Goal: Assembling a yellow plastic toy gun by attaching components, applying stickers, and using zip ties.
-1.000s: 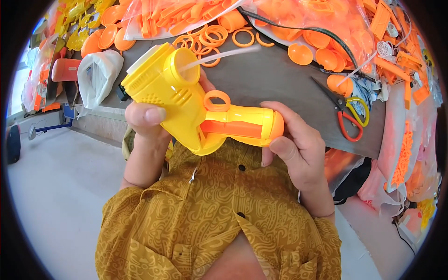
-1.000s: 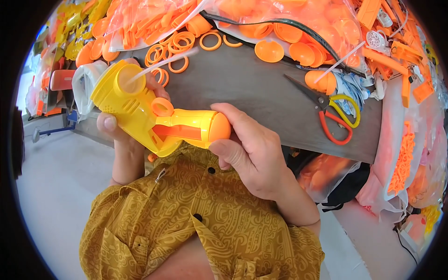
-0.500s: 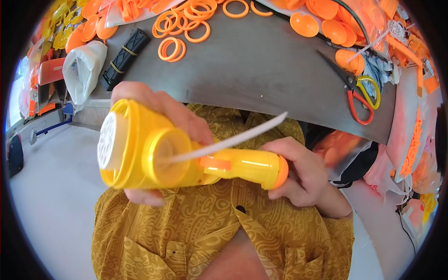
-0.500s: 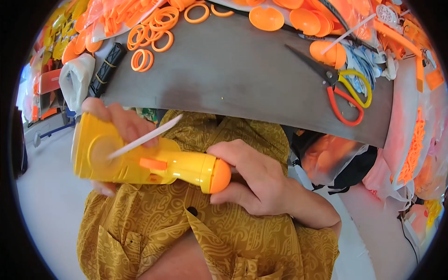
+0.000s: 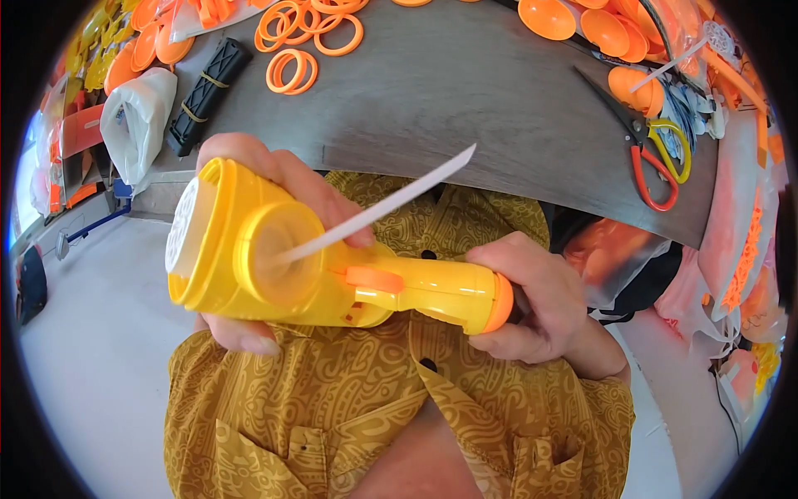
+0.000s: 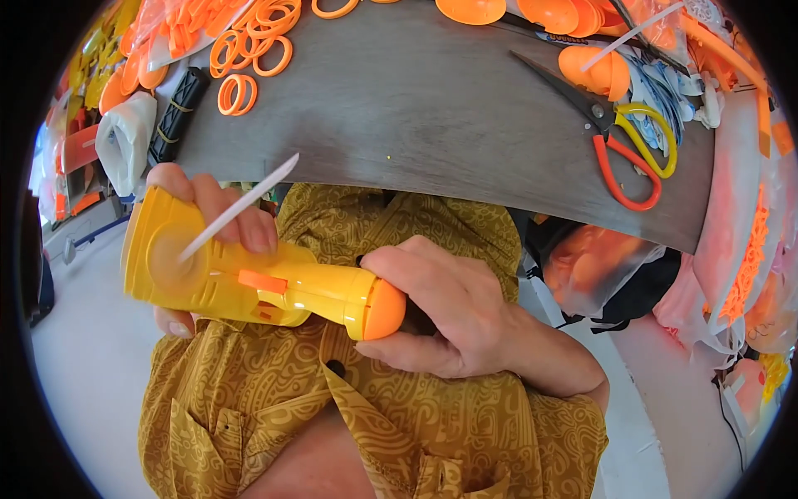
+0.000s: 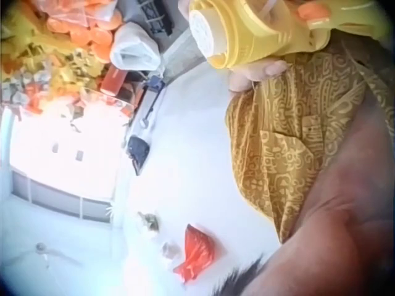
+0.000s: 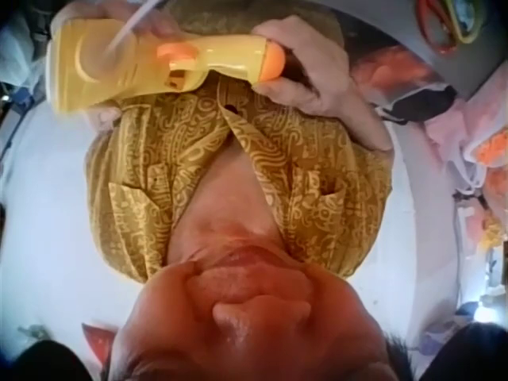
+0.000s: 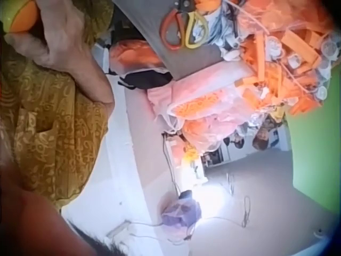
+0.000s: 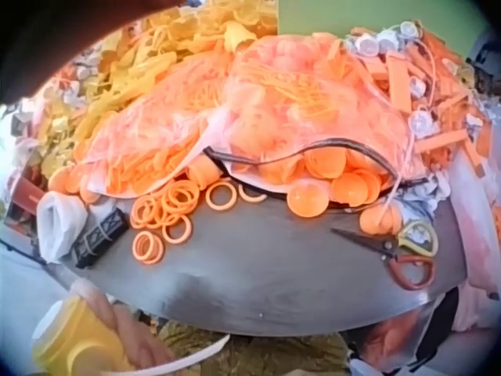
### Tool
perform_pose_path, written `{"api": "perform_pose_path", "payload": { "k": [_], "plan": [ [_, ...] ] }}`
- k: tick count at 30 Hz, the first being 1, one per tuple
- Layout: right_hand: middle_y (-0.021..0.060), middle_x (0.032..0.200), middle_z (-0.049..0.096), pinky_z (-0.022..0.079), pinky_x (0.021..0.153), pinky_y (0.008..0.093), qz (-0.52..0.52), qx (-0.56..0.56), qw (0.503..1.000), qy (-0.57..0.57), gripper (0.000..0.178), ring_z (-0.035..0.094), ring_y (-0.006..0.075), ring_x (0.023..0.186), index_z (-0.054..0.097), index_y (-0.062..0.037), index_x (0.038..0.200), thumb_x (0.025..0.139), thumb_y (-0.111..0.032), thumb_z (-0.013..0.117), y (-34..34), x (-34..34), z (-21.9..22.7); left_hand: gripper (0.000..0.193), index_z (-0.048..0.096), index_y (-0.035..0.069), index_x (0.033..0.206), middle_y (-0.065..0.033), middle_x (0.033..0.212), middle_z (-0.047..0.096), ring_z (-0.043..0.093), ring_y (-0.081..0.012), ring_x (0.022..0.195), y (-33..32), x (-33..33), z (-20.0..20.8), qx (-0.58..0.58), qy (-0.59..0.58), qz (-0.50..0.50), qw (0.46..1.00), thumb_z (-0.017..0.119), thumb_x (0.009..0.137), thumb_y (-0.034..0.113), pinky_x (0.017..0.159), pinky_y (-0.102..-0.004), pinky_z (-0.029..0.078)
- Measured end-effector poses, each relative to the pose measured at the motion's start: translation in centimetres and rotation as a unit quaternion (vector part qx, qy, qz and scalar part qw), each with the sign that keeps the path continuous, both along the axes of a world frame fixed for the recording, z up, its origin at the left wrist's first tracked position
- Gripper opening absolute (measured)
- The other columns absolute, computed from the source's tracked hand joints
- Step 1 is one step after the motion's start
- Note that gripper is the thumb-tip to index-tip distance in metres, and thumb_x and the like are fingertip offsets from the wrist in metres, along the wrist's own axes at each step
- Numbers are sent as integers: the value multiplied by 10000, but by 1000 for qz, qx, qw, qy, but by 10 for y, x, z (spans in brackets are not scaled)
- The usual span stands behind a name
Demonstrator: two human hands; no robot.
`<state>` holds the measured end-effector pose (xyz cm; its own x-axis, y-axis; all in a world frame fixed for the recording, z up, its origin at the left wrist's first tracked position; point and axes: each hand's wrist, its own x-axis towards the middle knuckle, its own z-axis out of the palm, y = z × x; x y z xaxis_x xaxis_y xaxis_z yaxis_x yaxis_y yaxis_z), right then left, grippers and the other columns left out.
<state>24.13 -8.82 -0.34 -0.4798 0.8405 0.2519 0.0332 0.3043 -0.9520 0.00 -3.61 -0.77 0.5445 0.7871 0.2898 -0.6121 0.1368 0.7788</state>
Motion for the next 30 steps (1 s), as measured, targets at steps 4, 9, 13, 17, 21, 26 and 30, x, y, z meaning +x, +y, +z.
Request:
{"api": "perform_pose_path", "payload": {
  "k": [4,9,13,17,21,26,30],
  "plan": [
    [190,827,562,438,542,301,8,-14,1000,-19,539,539,257,632,471,129,1020,708,-255,683,-1,1,3,828,269,55,1101,-133,900,474,522,-303,823,-1,-1,-5,-58,-23,-8,998,802,483,196,724,-394,445],
    [190,838,558,436,550,296,32,-23,998,-41,523,543,254,639,470,121,1021,713,-246,679,3,4,2,824,266,61,1097,-132,893,468,517,-303,842,-4,0,6,-161,42,9,986,795,475,178,736,-395,436],
    [185,841,556,430,553,285,43,-73,996,-11,493,535,234,632,473,104,1025,726,-235,667,5,5,1,761,307,-10,1022,-232,839,540,596,-296,772,-3,2,-3,-111,77,85,987,735,481,312,584,-347,526],
    [152,847,571,443,586,264,38,-120,991,-47,564,561,205,667,475,87,1043,713,-323,678,3,7,6,787,331,23,1022,-138,861,498,567,-298,748,14,-5,-15,-42,37,-73,996,795,435,263,591,-401,499],
    [125,844,594,459,627,250,25,-130,988,-76,622,595,189,700,490,87,1053,687,-388,656,7,2,6,751,339,-5,986,-153,832,514,583,-283,695,-3,3,-1,-242,108,110,958,749,448,321,564,-375,526],
    [123,820,604,464,623,250,14,-125,990,-59,577,605,185,691,503,85,1058,703,-344,656,4,3,2,726,349,-25,950,-167,801,526,585,-278,657,-6,9,3,-270,115,151,944,729,448,336,554,-351,537],
    [121,801,606,470,598,247,45,-159,985,-44,549,608,181,682,507,80,1045,687,-299,678,8,5,7,723,343,-20,960,-162,799,520,582,-277,672,-7,7,3,-266,123,140,946,733,455,321,558,-358,534]
  ]
}}
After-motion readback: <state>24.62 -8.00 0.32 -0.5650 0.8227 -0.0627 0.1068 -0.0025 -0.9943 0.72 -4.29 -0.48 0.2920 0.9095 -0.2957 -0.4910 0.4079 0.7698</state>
